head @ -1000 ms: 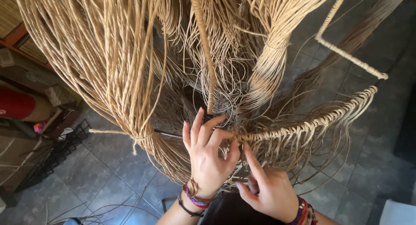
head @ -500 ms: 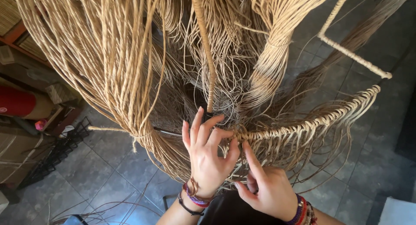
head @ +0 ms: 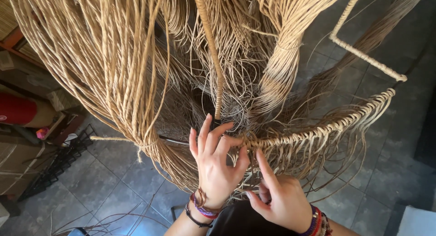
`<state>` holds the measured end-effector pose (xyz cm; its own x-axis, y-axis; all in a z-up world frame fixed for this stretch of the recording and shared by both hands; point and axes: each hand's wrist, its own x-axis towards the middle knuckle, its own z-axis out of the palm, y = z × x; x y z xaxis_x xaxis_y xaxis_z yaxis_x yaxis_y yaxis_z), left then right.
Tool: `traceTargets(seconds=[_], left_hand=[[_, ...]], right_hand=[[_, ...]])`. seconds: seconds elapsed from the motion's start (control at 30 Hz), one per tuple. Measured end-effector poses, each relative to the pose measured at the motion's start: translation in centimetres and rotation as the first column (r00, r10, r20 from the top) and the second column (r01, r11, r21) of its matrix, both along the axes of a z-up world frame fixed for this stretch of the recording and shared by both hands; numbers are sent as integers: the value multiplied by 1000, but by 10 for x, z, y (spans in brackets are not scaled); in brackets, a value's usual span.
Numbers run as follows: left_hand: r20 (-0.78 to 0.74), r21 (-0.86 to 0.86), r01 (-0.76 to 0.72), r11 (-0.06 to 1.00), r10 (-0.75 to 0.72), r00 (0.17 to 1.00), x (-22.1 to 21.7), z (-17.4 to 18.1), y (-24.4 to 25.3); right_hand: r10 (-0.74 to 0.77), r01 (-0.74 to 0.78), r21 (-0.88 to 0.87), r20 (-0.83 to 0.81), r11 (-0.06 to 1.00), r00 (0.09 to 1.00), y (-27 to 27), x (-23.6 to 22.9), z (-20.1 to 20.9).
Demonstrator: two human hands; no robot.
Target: Weaving natural fibers onto a frame to construct a piece of furniture
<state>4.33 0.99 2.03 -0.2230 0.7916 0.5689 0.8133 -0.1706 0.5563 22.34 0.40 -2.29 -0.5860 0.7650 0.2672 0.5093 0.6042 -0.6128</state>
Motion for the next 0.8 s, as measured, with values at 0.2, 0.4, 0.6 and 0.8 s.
traceTargets(seconds=[0.2, 0.4, 0.6, 0.8], left_hand=[[-9, -1, -2, 1000, 2, 1000, -1, 0, 0], [-11, -1, -2, 1000, 2, 1000, -1, 0, 1], [-34, 12, -7, 1000, 8, 999, -1, 0, 1], [-41, 5, -17, 1000, 18, 999, -1, -1, 1]], right_hand=[[-16, 16, 12, 9, 1000, 1000, 1, 2, -3], [-1, 1, 10, -4, 1000, 1000, 1, 6, -6], [-37, 38, 15, -27, 999, 999, 0, 13, -5], [-59, 59, -6, 0, 998, 998, 1, 14, -5]])
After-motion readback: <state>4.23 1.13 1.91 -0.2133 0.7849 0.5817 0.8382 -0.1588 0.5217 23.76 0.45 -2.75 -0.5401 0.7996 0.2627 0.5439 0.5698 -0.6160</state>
